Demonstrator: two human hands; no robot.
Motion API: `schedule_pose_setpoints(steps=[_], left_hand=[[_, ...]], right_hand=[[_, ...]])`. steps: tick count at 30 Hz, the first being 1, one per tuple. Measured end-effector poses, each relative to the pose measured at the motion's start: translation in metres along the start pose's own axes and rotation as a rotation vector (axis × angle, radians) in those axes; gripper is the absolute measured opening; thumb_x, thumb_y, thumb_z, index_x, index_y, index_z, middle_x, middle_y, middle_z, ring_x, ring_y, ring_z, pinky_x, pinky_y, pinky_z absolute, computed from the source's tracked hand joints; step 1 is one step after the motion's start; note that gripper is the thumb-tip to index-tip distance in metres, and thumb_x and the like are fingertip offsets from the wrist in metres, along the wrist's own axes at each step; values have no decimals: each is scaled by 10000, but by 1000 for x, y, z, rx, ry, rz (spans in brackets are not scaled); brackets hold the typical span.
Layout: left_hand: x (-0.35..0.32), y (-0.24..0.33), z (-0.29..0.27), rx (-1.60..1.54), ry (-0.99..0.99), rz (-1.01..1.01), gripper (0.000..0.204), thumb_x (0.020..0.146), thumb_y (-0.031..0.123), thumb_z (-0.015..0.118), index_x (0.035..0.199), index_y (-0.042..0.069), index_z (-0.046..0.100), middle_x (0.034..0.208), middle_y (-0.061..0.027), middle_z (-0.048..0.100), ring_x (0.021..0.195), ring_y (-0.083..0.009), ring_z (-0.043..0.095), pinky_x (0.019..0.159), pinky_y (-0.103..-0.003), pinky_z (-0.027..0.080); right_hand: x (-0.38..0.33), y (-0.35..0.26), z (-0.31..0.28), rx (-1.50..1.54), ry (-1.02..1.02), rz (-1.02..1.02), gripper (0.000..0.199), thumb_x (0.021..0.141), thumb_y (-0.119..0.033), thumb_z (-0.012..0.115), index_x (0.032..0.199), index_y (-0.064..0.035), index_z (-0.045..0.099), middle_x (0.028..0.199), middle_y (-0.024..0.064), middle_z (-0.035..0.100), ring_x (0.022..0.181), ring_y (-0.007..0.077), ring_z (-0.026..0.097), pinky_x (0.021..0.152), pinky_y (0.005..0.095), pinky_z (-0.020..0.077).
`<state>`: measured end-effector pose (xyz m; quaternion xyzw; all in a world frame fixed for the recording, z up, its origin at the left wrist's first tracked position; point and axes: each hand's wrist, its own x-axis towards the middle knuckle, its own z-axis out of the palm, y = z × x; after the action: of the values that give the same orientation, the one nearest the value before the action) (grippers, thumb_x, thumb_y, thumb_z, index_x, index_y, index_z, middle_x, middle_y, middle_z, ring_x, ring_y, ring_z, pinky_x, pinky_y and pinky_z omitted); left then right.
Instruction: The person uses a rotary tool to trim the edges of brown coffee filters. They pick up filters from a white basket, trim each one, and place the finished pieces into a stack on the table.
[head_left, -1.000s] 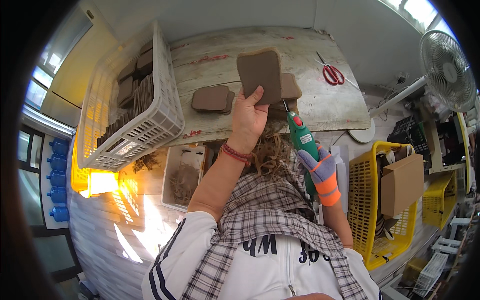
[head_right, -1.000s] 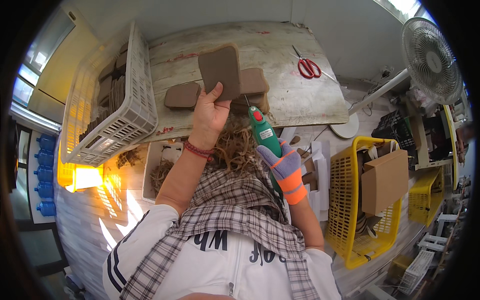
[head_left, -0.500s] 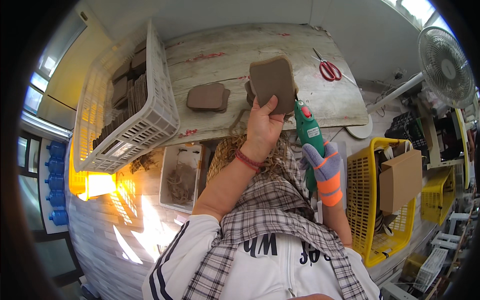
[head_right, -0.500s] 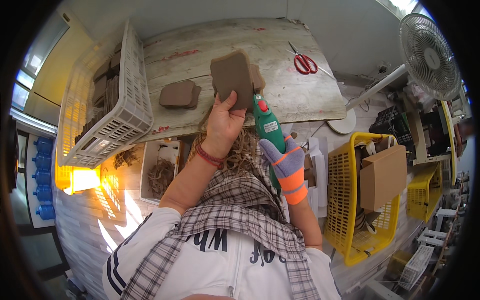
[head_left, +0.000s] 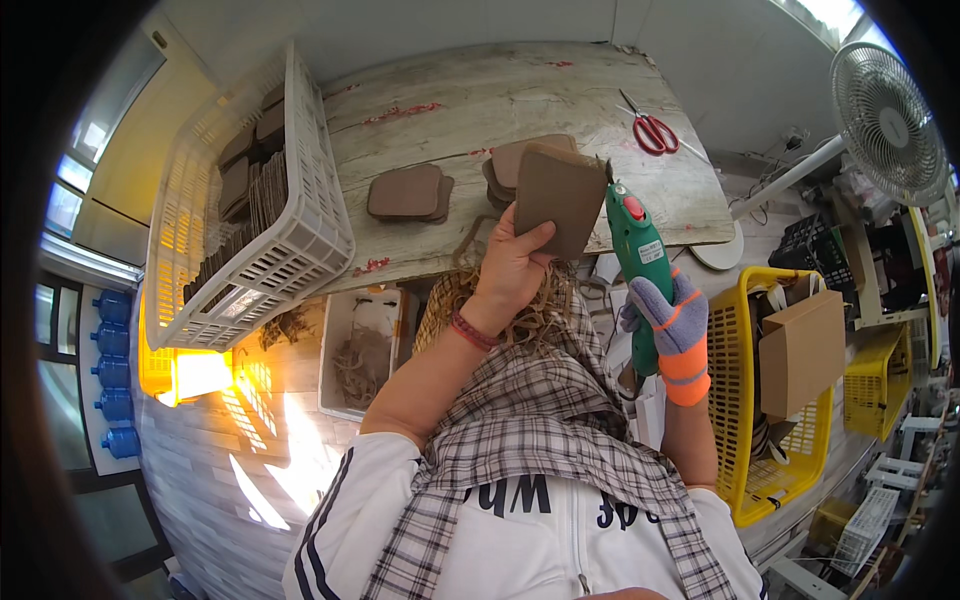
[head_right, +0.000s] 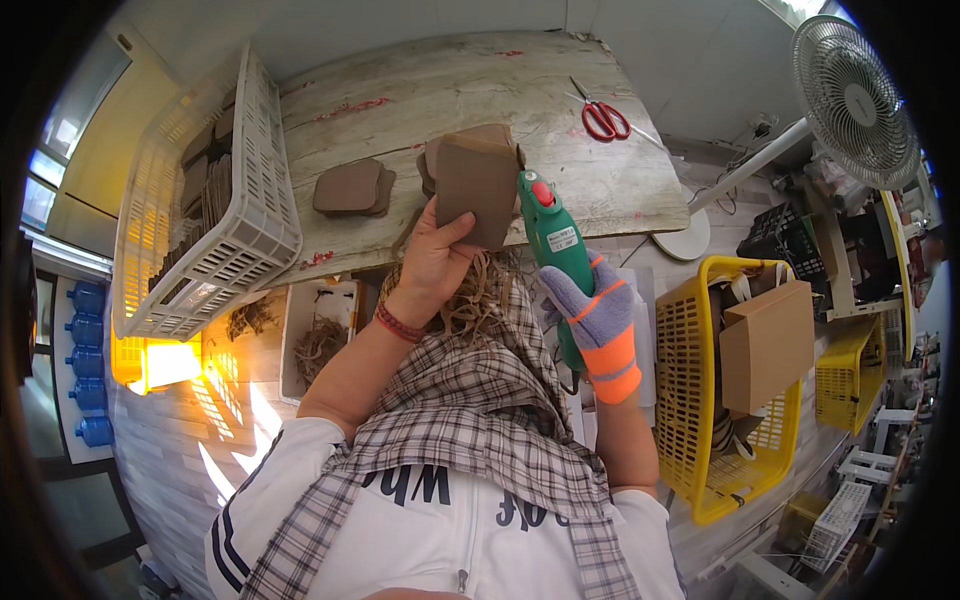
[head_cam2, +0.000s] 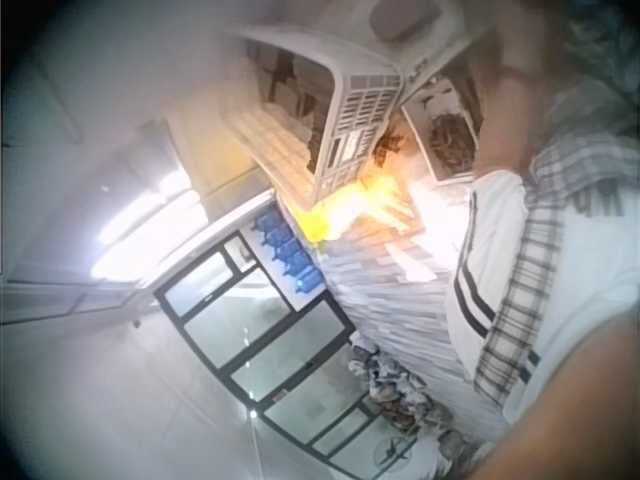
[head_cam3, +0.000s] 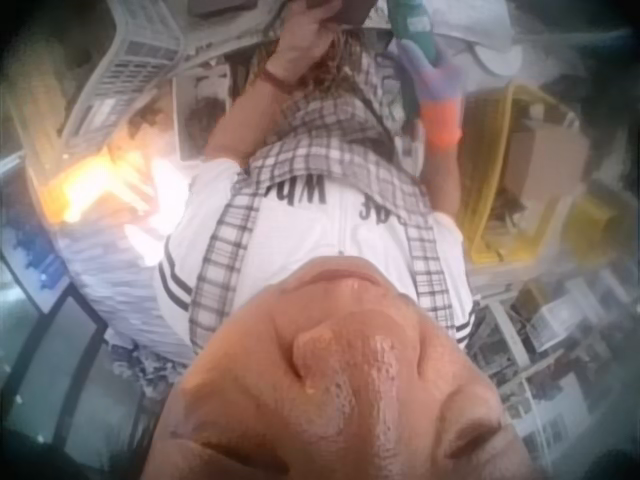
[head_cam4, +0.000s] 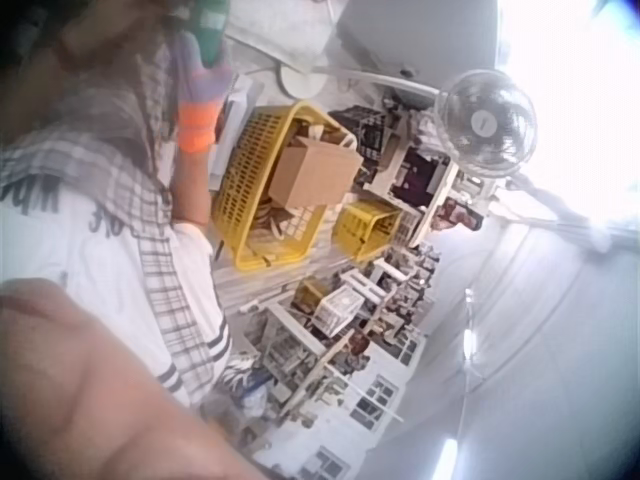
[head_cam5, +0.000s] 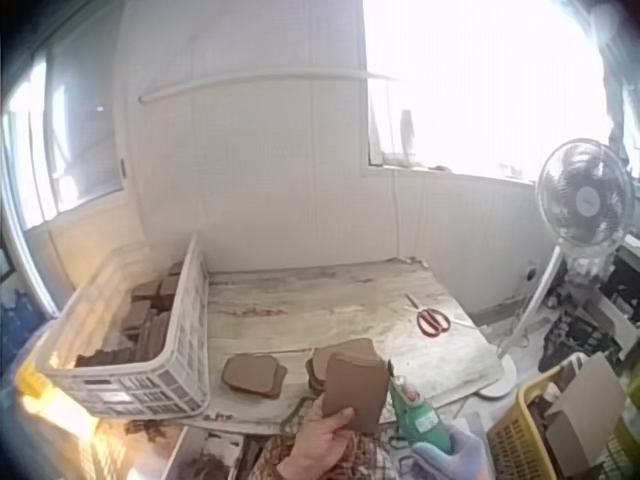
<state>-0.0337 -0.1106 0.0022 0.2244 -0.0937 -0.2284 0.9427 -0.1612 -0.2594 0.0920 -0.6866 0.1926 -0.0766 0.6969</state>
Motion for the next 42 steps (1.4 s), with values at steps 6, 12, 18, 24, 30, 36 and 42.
schedule_pose_setpoints(steps=[6,12,18,24,30,36,42], left_hand=[[3,52,-17,375,-55,-63,339,822,-64,589,1148,26,577,1076,-56,642,967,-146,615,830,-272,517],[0,82,-30,701,-89,-158,314,802,-60,602,1108,6,594,1014,-38,647,897,-104,610,790,-251,507],[-13,81,-23,702,-84,-336,362,788,-64,621,1141,4,578,1000,-36,646,867,-89,608,749,-236,503],[-19,77,-31,723,-64,-358,301,780,-57,601,1074,9,599,967,-22,642,841,-77,595,747,-231,494],[-17,103,-23,1060,-129,-245,253,747,-56,653,975,41,600,917,10,623,809,-40,570,698,-207,476],[-16,111,-25,1005,-15,-99,185,736,-16,698,873,61,601,791,32,622,709,-43,566,646,-205,458],[-14,110,-19,999,-31,-196,146,740,14,710,851,50,623,788,17,638,709,-56,578,652,-218,461]], right_hand=[[-7,4,-21,-212,-99,41,315,787,-173,727,1004,20,601,686,11,607,552,50,540,503,198,449],[-13,15,-19,-284,-188,66,415,758,-220,767,1052,7,581,754,4,605,609,43,530,545,193,442],[-12,21,-8,-241,-167,81,423,770,-234,756,1070,7,580,728,1,599,620,40,530,548,197,436],[-5,25,-4,-210,-195,65,419,782,-232,742,1086,7,579,721,1,599,594,47,530,518,199,431],[-7,22,-12,-204,-257,186,391,783,-221,740,1064,3,585,696,0,592,563,58,533,496,209,427],[-9,20,-12,-237,-319,224,350,779,-217,744,1012,-3,595,687,1,589,541,55,523,488,206,422],[-8,29,-15,-314,-366,232,364,776,-231,746,1022,-7,597,712,0,603,556,48,529,498,195,424]])
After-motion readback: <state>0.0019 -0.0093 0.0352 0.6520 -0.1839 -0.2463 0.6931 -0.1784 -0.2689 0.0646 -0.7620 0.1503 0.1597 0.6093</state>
